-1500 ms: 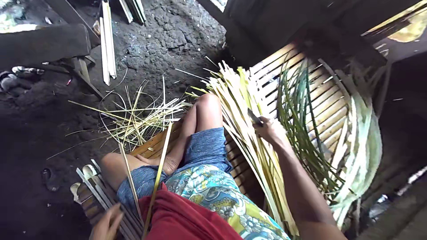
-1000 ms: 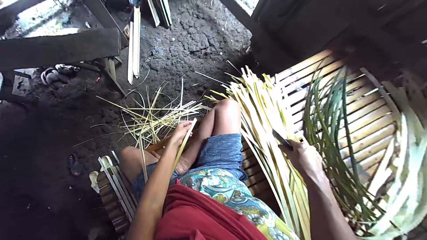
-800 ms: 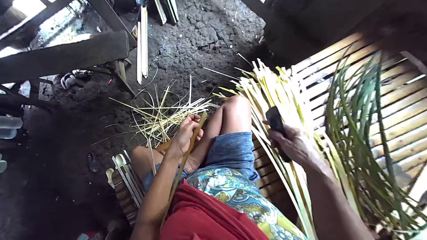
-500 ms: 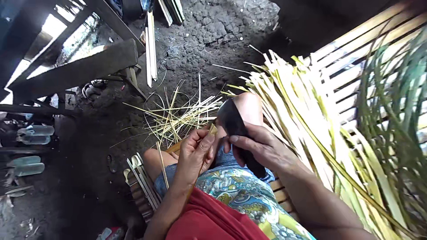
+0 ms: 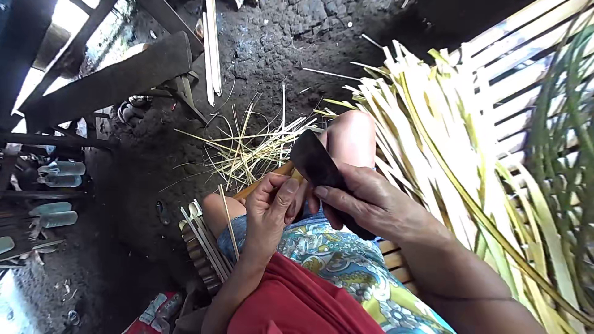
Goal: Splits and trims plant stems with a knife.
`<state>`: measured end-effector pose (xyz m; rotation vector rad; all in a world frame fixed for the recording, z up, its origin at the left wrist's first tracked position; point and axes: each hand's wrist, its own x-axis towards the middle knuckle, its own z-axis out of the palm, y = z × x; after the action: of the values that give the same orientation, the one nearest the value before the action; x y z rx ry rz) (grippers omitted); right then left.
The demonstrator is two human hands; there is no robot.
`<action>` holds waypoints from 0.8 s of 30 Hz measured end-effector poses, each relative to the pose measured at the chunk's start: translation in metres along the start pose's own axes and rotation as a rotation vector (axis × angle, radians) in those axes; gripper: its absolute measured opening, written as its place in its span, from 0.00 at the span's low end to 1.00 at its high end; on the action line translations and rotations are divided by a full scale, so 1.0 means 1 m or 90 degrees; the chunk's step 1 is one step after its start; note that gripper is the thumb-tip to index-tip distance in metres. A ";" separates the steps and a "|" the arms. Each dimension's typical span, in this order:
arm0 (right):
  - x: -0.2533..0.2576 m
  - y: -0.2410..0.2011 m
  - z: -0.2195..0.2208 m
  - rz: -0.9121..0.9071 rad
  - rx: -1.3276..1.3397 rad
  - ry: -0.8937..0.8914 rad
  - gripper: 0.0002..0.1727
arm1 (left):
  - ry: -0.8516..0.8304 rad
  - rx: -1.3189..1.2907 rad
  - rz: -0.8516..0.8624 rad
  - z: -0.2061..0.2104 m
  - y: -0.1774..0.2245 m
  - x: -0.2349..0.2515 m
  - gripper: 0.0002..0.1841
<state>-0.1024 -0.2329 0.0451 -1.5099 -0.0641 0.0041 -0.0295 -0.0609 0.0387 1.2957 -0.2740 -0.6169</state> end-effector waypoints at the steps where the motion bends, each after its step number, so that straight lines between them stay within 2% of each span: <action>1: 0.000 -0.001 0.000 0.001 0.000 -0.004 0.07 | -0.003 -0.003 0.003 0.000 0.000 -0.001 0.08; 12: 0.000 -0.007 0.003 -0.036 -0.003 -0.066 0.06 | -0.017 -0.016 0.056 -0.003 0.002 -0.009 0.07; 17: -0.001 -0.015 0.003 -0.036 -0.054 -0.086 0.06 | -0.029 0.017 0.084 -0.004 0.002 -0.013 0.06; 24: 0.001 -0.029 -0.004 0.019 -0.051 -0.138 0.05 | -0.042 0.000 0.093 -0.004 0.002 -0.017 0.04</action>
<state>-0.1023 -0.2384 0.0739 -1.5865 -0.2181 0.1907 -0.0411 -0.0476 0.0416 1.2439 -0.4192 -0.5359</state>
